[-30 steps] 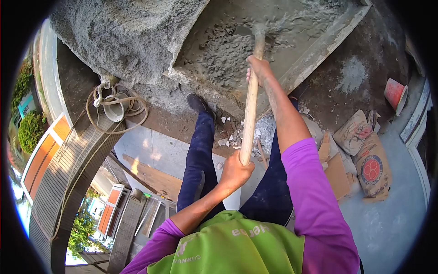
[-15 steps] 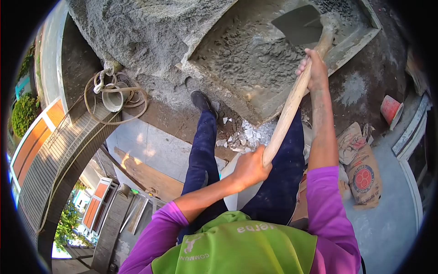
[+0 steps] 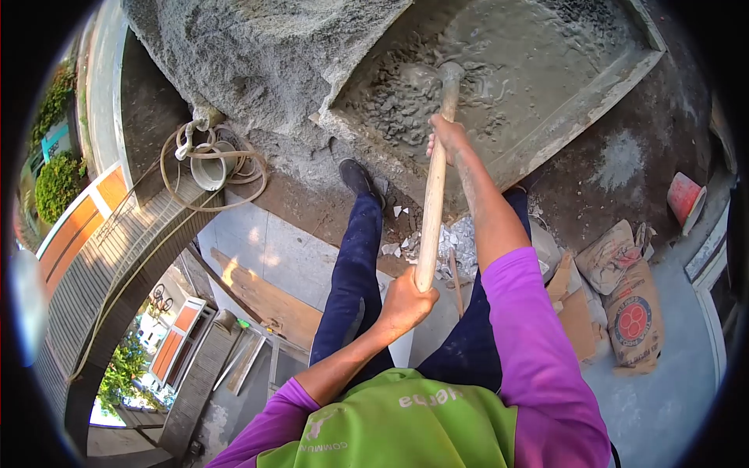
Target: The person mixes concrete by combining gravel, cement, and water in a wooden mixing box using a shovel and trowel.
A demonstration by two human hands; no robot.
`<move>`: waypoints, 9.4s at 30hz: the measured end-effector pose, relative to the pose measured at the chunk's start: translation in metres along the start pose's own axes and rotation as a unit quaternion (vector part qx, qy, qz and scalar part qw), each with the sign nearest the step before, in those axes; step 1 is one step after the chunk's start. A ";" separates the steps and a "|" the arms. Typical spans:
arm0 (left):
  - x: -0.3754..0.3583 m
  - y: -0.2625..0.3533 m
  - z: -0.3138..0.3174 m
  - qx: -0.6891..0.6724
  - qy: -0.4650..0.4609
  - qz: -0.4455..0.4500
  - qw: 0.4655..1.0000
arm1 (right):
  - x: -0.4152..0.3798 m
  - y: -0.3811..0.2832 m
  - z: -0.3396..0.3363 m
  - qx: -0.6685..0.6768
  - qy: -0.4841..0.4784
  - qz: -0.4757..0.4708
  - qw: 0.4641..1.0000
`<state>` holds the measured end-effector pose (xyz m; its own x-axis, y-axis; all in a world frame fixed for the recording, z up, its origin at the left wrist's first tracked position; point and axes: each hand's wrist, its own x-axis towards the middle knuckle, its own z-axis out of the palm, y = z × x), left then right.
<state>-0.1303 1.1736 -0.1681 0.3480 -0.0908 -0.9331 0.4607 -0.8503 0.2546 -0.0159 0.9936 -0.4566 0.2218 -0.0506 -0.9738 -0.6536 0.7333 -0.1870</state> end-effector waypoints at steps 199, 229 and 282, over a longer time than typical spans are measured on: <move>0.122 -0.057 -0.143 0.206 -0.015 0.187 0.960 | -0.112 -0.073 0.014 0.201 0.110 -0.275 0.934; 0.271 0.161 0.096 0.015 -0.032 0.279 0.960 | -0.060 -0.325 -0.156 0.028 0.186 -0.451 0.872; -0.011 0.188 -0.028 0.476 -0.009 0.007 0.879 | -0.171 -0.076 -0.243 -0.002 0.075 -0.188 0.979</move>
<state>-0.0246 1.0294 -0.1027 0.3311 -0.1048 -0.9378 -0.4382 -0.8972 -0.0545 -0.1796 0.7816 -0.3070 0.3384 -0.4155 -0.8443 -0.5488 0.6417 -0.5357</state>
